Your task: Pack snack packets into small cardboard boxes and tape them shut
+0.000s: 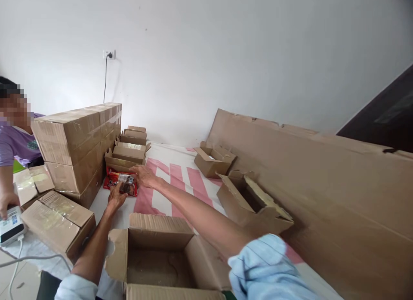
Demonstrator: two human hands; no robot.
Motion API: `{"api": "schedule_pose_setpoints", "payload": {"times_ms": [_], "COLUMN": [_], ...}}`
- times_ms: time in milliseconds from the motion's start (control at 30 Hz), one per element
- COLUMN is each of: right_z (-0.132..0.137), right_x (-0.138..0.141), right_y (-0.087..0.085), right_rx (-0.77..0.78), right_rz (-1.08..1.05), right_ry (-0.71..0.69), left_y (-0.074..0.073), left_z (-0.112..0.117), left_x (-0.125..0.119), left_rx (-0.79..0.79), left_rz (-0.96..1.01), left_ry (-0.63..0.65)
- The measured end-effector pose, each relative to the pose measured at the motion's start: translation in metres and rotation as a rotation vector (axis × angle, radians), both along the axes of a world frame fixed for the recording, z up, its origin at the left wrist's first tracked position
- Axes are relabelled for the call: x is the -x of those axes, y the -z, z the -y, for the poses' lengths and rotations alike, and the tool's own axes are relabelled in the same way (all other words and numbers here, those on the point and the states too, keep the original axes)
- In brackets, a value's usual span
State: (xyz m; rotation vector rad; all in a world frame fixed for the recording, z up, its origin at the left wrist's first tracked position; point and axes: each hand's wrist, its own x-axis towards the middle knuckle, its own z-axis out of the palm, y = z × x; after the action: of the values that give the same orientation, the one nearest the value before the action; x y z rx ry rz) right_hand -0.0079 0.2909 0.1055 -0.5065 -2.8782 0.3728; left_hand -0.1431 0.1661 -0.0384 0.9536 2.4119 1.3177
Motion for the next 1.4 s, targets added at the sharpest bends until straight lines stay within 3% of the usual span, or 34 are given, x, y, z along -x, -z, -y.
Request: {"api": "schedule_pose_setpoints", "payload": {"times_ms": [133,267,367,467,567,667,767,900,1067,1233,1400], "right_z": [-0.004,-0.004,0.012,0.041,0.073,0.097,0.113,0.135,0.168,0.182,0.179], "right_x": [-0.068,-0.165,-0.232,-0.278,-0.296,-0.295,-0.288,-0.286,-0.294,-0.293,-0.289], "right_y": [-0.022,-0.016,0.01,0.049,0.087,0.113,0.126,0.136,0.148,0.152,0.16], "right_rx": [0.041,0.283,0.451,0.573,0.68,0.706,0.692,0.657,0.594,0.551,0.606], "right_rz": [-0.127,-0.413,-0.588,-0.693,-0.75,-0.755,-0.767,-0.873,-0.973,-1.01,-1.031], "right_ry": [-0.005,0.052,0.175,0.346,0.452,0.487,0.504,0.511,0.486,0.482,0.469], "left_y": [-0.02,-0.043,-0.062,-0.088,-0.118,-0.137,-0.132,-0.101,-0.074,-0.07,-0.077], "left_z": [0.001,0.017,0.038,0.07,0.113,0.154,0.185,0.213,0.237,0.243,0.242], "left_x": [-0.006,-0.019,-0.031,-0.044,-0.066,-0.1,-0.135,-0.159,-0.16,-0.157,-0.163], "left_rx": [-0.006,-0.039,-0.082,-0.131,-0.216,-0.258,-0.127,0.119,0.064,0.069,0.148], "left_rz": [0.008,0.025,0.056,0.095,0.069,-0.129,-0.346,-0.418,-0.45,-0.505,-0.575], "left_ry": [0.018,0.06,0.101,0.14,0.164,0.28,0.428,0.497,0.549,0.532,0.462]}}
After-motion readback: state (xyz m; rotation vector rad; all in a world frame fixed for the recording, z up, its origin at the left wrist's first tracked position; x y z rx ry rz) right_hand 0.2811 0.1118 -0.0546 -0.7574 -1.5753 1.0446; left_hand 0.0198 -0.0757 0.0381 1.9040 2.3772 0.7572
